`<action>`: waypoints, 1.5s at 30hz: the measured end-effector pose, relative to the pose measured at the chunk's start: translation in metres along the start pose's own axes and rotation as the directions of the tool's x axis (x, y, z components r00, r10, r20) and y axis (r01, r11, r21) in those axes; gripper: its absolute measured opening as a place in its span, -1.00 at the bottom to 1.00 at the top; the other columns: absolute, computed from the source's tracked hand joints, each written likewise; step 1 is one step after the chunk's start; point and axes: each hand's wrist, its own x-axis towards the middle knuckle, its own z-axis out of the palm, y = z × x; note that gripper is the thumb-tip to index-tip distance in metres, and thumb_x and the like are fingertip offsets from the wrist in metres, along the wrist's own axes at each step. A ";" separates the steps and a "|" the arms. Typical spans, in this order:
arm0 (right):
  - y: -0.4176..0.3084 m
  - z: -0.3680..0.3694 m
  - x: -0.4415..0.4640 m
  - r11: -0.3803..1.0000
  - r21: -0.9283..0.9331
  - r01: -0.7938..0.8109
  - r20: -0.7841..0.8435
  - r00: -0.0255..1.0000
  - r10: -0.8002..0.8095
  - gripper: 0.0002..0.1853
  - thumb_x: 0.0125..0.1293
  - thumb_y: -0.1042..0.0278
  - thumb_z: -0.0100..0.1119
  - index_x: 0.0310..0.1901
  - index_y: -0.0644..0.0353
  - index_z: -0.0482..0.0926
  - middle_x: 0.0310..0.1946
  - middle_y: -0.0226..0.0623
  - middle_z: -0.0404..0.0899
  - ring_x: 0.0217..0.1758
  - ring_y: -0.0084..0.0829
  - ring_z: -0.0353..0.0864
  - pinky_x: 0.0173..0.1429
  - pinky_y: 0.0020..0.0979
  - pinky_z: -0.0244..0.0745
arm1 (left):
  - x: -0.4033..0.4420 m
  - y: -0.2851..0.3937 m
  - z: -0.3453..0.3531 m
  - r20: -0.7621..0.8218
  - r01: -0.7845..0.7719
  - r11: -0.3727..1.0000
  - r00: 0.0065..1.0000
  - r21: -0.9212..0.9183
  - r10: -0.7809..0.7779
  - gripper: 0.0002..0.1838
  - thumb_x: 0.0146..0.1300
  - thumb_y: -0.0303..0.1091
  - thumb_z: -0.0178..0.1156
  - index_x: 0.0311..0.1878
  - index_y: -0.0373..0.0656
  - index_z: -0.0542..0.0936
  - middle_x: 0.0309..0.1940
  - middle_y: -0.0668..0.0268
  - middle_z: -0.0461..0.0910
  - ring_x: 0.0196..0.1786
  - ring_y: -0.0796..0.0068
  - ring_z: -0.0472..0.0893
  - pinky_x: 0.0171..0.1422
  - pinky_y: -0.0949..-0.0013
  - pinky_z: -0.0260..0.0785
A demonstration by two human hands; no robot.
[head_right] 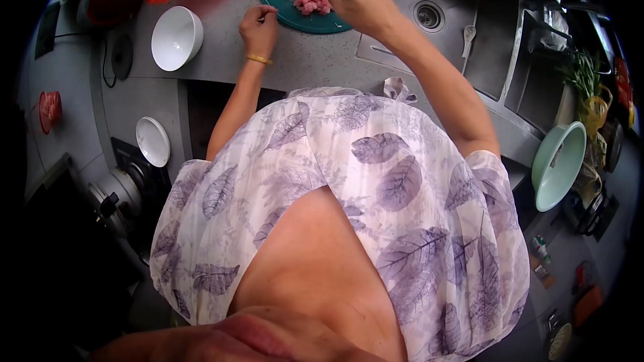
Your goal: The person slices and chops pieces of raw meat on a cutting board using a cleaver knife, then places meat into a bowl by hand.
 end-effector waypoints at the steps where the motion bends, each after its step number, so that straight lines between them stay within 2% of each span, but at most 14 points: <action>1: 0.004 0.009 -0.001 0.998 -0.048 -0.033 0.070 0.997 0.037 -0.77 0.30 0.21 -0.02 -0.26 0.23 0.31 -0.49 0.08 0.53 -0.36 0.13 0.52 -0.30 0.04 0.37 | -0.005 0.001 -0.004 -0.010 0.010 1.000 1.000 0.014 -0.010 -0.93 -0.04 -0.58 0.11 -0.50 -0.24 0.58 -0.48 0.19 0.56 -0.43 0.22 0.57 -0.31 0.35 0.41; 3: 0.024 0.042 -0.003 0.985 -0.155 -0.080 0.207 0.972 0.111 -0.76 0.30 0.22 -0.04 -0.22 0.25 0.33 -0.43 0.09 0.57 -0.31 0.10 0.57 -0.23 0.04 0.44 | -0.015 0.005 -0.008 -0.019 -0.081 0.996 0.996 0.044 0.082 -0.93 -0.04 -0.58 0.10 -0.51 -0.24 0.57 -0.48 0.19 0.57 -0.43 0.22 0.56 -0.31 0.34 0.41; 4: 0.028 0.046 -0.004 0.988 -0.143 -0.056 0.165 0.983 0.080 -0.77 0.30 0.24 -0.06 -0.22 0.26 0.33 -0.43 0.08 0.57 -0.32 0.10 0.57 -0.23 0.04 0.44 | -0.021 0.008 -0.012 -0.019 -0.125 0.990 0.992 0.063 0.127 -0.93 -0.03 -0.58 0.10 -0.52 -0.24 0.56 -0.48 0.19 0.57 -0.43 0.22 0.56 -0.32 0.34 0.41; 9: 0.014 0.022 0.004 0.986 -0.161 0.039 0.198 0.980 -0.006 -0.77 0.31 0.24 -0.07 -0.23 0.26 0.33 -0.44 0.08 0.57 -0.33 0.10 0.57 -0.24 0.03 0.44 | -0.026 0.012 -0.010 0.009 -0.062 0.997 0.998 0.037 0.062 -0.94 -0.03 -0.58 0.10 -0.51 -0.25 0.55 -0.47 0.18 0.57 -0.44 0.21 0.56 -0.33 0.33 0.41; 12: -0.003 0.021 -0.002 0.995 -0.098 -0.034 0.170 0.984 0.051 -0.77 0.30 0.24 -0.07 -0.25 0.27 0.32 -0.45 0.08 0.57 -0.34 0.09 0.58 -0.24 0.02 0.45 | -0.033 0.012 -0.013 0.000 -0.058 0.998 0.998 0.034 0.058 -0.94 -0.03 -0.58 0.10 -0.51 -0.27 0.56 -0.47 0.17 0.57 -0.45 0.21 0.56 -0.34 0.34 0.41; 18: 0.011 0.031 0.004 0.987 -0.158 0.012 0.224 0.974 0.024 -0.76 0.33 0.21 -0.06 -0.26 0.25 0.31 -0.46 0.10 0.55 -0.32 0.12 0.54 -0.25 0.03 0.39 | -0.037 0.021 -0.021 -0.044 -0.031 0.999 0.999 -0.005 0.031 -0.93 -0.02 -0.60 0.10 -0.51 -0.27 0.56 -0.47 0.18 0.57 -0.46 0.28 0.57 -0.36 0.39 0.41; 21: -0.011 0.026 -0.005 0.993 -0.080 -0.082 0.193 0.976 0.096 -0.77 0.33 0.22 -0.06 -0.25 0.25 0.32 -0.46 0.08 0.55 -0.32 0.11 0.55 -0.25 0.02 0.39 | -0.043 0.017 -0.029 -0.077 -0.029 0.999 0.997 0.018 0.031 -0.93 -0.02 -0.60 0.09 -0.51 -0.27 0.56 -0.46 0.19 0.58 -0.46 0.31 0.57 -0.37 0.40 0.40; 24: 0.007 0.053 -0.008 0.987 -0.158 -0.024 0.253 0.965 0.064 -0.79 0.27 0.29 -0.03 -0.29 0.30 0.32 -0.47 0.10 0.57 -0.35 0.07 0.59 -0.26 0.01 0.46 | -0.042 0.010 -0.030 -0.096 -0.043 0.999 0.994 0.011 0.044 -0.93 -0.02 -0.61 0.09 -0.51 -0.28 0.56 -0.45 0.20 0.58 -0.46 0.31 0.57 -0.37 0.40 0.40; 27: 0.006 0.035 -0.001 0.989 -0.141 0.049 0.197 0.980 -0.020 -0.79 0.27 0.29 -0.03 -0.29 0.30 0.32 -0.47 0.09 0.57 -0.35 0.08 0.59 -0.27 0.00 0.46 | -0.042 0.012 -0.032 -0.091 0.010 1.000 0.996 0.029 -0.007 -0.92 -0.02 -0.60 0.09 -0.51 -0.27 0.56 -0.45 0.20 0.58 -0.46 0.30 0.57 -0.36 0.40 0.40; 29: -0.004 0.028 -0.002 0.994 -0.108 -0.026 0.182 0.982 0.045 -0.78 0.30 0.24 -0.04 -0.27 0.25 0.32 -0.46 0.08 0.56 -0.34 0.09 0.56 -0.25 0.01 0.42 | -0.040 0.014 -0.034 -0.076 0.066 0.997 0.995 0.046 -0.062 -0.92 -0.01 -0.60 0.09 -0.52 -0.26 0.56 -0.45 0.20 0.58 -0.45 0.30 0.57 -0.35 0.41 0.40; 32: 0.008 0.049 -0.010 0.988 -0.140 -0.062 0.216 0.972 0.091 -0.77 0.32 0.21 -0.03 -0.27 0.23 0.32 -0.45 0.06 0.55 -0.33 0.08 0.55 -0.25 0.01 0.39 | -0.040 0.005 -0.030 -0.096 -0.005 1.000 0.995 0.014 0.007 -0.92 -0.01 -0.59 0.09 -0.51 -0.25 0.57 -0.47 0.21 0.58 -0.47 0.31 0.56 -0.36 0.42 0.40; 37: -0.003 0.022 0.000 0.986 -0.166 0.007 0.199 0.980 0.027 -0.78 0.26 0.28 -0.01 -0.27 0.30 0.34 -0.47 0.09 0.57 -0.37 0.08 0.59 -0.27 0.02 0.45 | -0.037 0.014 -0.029 -0.110 0.024 1.000 0.994 0.005 -0.023 -0.92 -0.01 -0.58 0.10 -0.51 -0.25 0.58 -0.48 0.22 0.57 -0.47 0.33 0.56 -0.36 0.43 0.39; 40: 0.011 0.054 -0.012 0.986 -0.157 -0.048 0.204 0.976 0.080 -0.77 0.26 0.27 -0.01 -0.28 0.30 0.35 -0.45 0.10 0.57 -0.35 0.07 0.59 -0.26 0.01 0.46 | -0.039 0.008 -0.029 -0.097 0.033 0.999 0.995 -0.015 -0.034 -0.92 -0.01 -0.58 0.10 -0.51 -0.25 0.58 -0.48 0.21 0.58 -0.46 0.32 0.56 -0.36 0.43 0.40; 45: 0.014 0.029 0.001 0.990 -0.144 0.002 0.200 0.979 0.027 -0.74 0.29 0.19 0.00 -0.25 0.25 0.31 -0.45 0.10 0.54 -0.31 0.13 0.54 -0.24 0.03 0.39 | -0.034 0.008 -0.027 -0.116 0.026 1.000 0.993 -0.018 -0.028 -0.93 -0.01 -0.58 0.11 -0.51 -0.26 0.58 -0.48 0.21 0.58 -0.44 0.32 0.57 -0.34 0.43 0.40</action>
